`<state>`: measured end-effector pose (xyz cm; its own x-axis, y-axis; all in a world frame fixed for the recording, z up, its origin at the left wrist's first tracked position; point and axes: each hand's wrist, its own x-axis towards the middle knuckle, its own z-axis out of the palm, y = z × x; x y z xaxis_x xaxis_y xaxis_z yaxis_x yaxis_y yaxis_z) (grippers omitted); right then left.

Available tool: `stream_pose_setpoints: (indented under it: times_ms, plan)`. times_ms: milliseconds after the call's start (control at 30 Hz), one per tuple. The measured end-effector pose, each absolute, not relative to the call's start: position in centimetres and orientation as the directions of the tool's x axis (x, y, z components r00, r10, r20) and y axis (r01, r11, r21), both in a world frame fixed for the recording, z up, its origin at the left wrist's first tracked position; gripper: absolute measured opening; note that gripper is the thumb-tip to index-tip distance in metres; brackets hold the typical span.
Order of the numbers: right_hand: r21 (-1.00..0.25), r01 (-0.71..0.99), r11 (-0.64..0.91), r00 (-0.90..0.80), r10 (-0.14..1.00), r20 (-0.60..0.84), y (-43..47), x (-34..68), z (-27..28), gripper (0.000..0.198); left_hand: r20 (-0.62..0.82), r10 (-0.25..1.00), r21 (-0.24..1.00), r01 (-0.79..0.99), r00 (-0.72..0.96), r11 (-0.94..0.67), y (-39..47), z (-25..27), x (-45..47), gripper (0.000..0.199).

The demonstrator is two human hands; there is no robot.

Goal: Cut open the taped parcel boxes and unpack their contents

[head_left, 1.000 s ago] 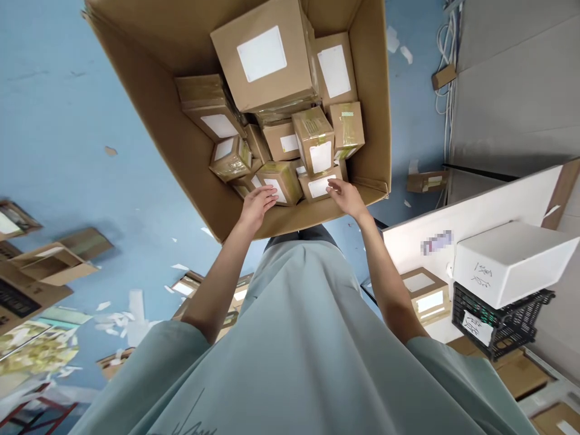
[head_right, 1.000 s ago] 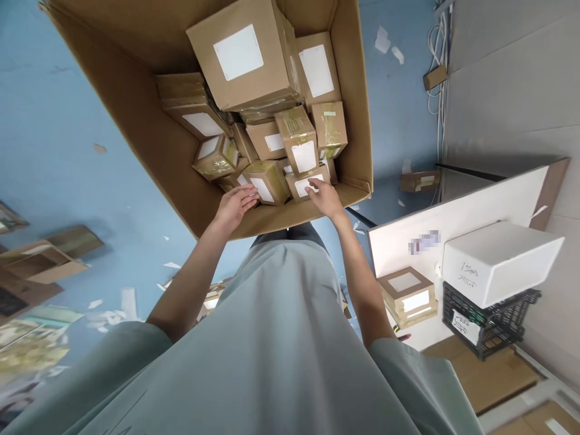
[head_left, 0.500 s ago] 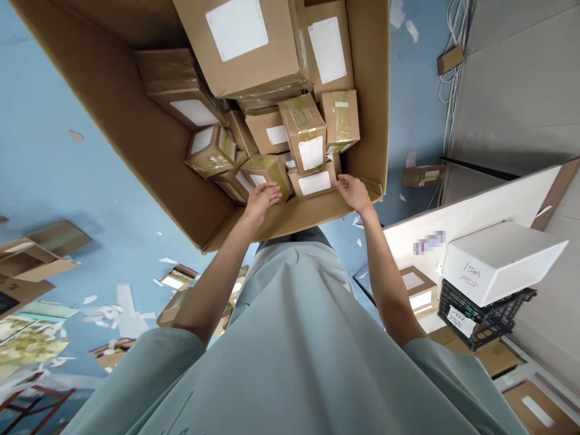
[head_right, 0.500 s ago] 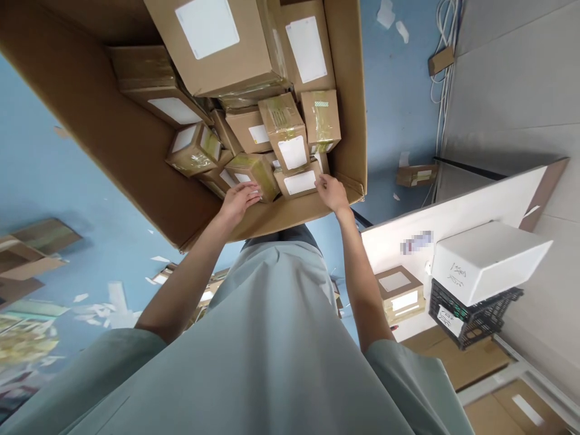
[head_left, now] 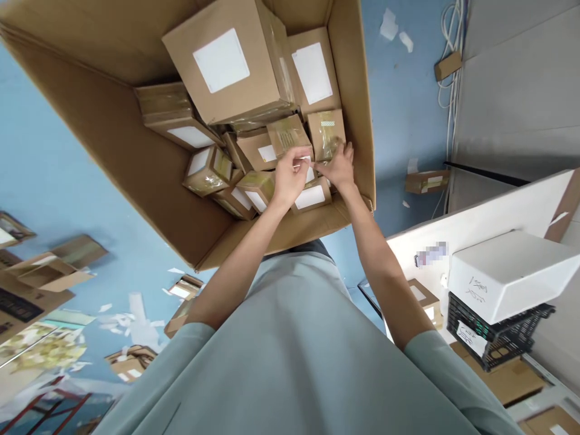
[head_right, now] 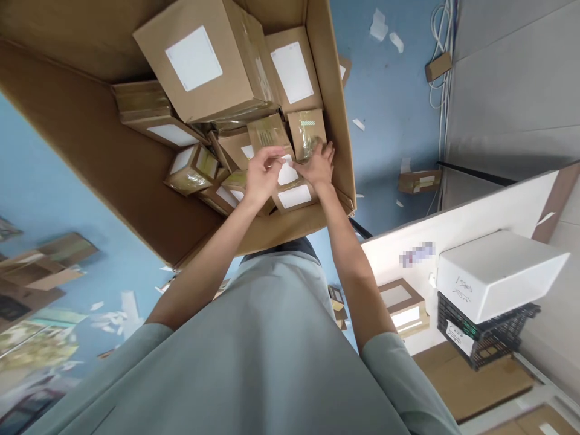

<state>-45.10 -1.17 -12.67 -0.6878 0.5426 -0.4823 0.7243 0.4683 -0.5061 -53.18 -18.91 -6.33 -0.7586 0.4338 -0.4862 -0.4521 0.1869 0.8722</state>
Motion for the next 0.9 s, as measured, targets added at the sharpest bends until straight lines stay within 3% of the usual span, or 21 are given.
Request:
stream_pose_setpoints:
  times_ms: [233,333,433,567,700,767,900]
  plan:
    - [-0.397,0.85,0.346,-0.512,0.715,-0.475,-3.5,-46.6,-14.3,0.096,-0.469,0.405,0.883,-0.412,-0.785,0.224,-19.3,-6.7,-54.1,0.02]
    - [-0.448,0.826,0.343,-0.54,0.709,-0.453,-4.6,-45.5,-12.6,0.096,-0.495,0.404,0.868,-0.424,-0.769,0.258,-20.6,-6.1,-53.6,0.021]
    - [-0.508,0.787,0.349,-0.578,0.705,-0.411,-6.1,-43.7,-9.0,0.095,-0.533,0.395,0.846,-0.459,-0.748,0.272,-21.8,-5.4,-52.7,0.023]
    - [-0.501,0.786,0.363,-0.57,0.74,-0.357,-8.5,-39.4,-1.0,0.102,-0.598,0.379,0.801,-0.518,-0.706,0.298,-23.3,-4.5,-51.1,0.025]
    - [-0.586,0.724,0.365,-0.559,0.808,-0.187,-11.3,-32.2,7.1,0.104,-0.625,0.398,0.78,-0.514,-0.672,0.357,-24.2,-2.9,-49.0,0.028]
    - [-0.705,0.662,0.255,-0.482,0.865,-0.14,-13.1,-28.1,9.9,0.103,-0.609,0.45,0.793,-0.494,-0.653,0.356,-24.3,-1.6,-47.9,0.036]
    - [-0.844,0.531,0.076,-0.335,0.934,-0.127,-17.2,-20.1,13.2,0.104,-0.491,0.691,0.859,-0.426,-0.53,0.284,-24.3,1.8,-45.3,0.06]
